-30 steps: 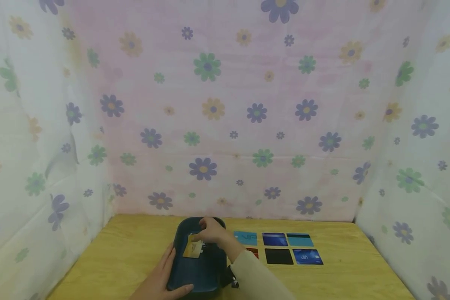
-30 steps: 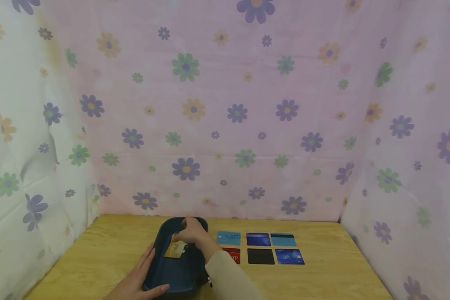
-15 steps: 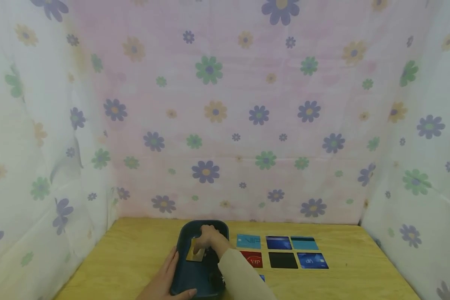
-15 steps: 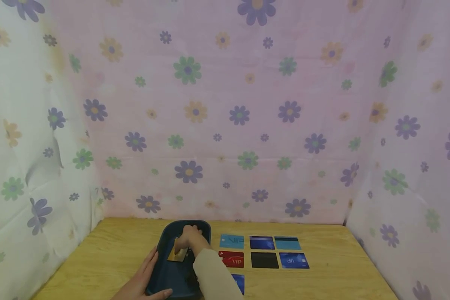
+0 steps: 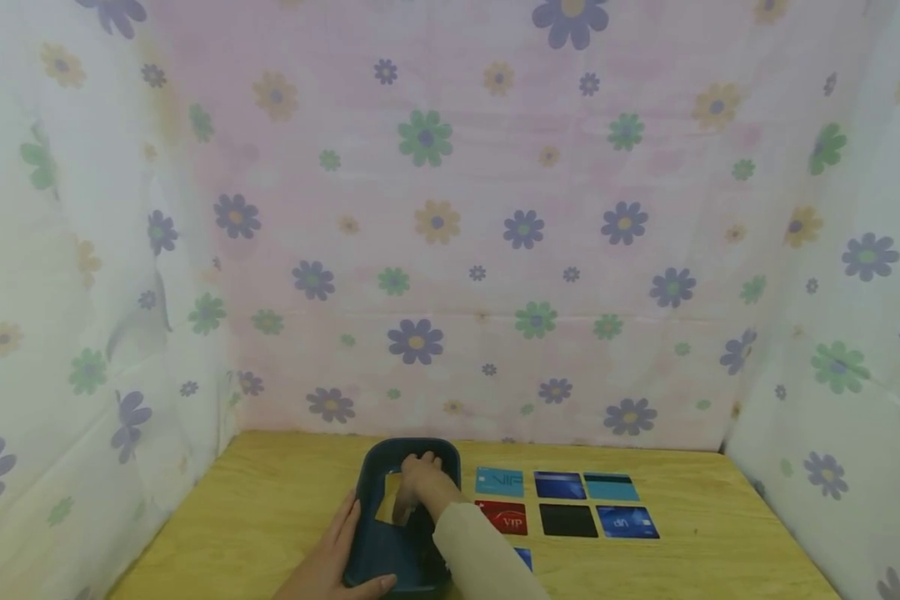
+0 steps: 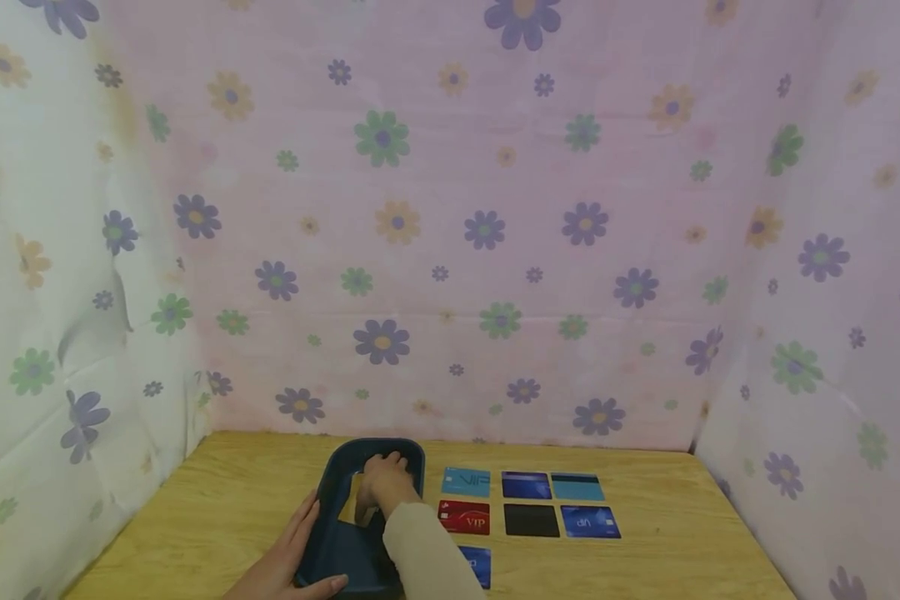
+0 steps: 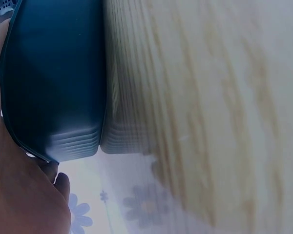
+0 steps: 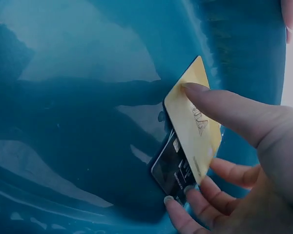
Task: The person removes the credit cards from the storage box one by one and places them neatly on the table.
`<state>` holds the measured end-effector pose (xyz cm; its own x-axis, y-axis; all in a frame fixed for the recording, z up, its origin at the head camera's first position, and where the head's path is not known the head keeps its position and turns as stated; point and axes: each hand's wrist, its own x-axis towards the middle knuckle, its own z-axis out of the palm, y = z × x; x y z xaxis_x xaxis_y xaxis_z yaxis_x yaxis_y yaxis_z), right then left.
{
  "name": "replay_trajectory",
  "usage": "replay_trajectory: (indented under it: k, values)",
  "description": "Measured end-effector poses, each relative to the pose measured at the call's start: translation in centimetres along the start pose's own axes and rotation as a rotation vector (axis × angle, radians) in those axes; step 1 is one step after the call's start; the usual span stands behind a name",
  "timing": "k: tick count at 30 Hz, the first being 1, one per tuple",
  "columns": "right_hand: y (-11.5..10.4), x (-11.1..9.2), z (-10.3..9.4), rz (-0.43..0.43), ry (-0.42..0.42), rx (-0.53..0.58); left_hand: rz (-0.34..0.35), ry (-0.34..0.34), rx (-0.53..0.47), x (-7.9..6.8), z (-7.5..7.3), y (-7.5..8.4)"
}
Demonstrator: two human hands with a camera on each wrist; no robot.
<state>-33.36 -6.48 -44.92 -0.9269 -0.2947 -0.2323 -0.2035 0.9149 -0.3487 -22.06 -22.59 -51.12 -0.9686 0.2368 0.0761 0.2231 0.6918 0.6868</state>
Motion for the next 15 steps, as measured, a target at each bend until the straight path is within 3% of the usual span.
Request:
replay_trajectory:
  k: [7, 15]
  values:
    - [0.01, 0.37, 0.24, 0.006, 0.072, -0.014, -0.015, -0.014, -0.009, -0.02, 0.07, 0.15]
    - [-0.14, 0.42, -0.20, -0.030, 0.136, 0.056, -0.025, -0.002, 0.009, 0.00, -0.02, 0.18]
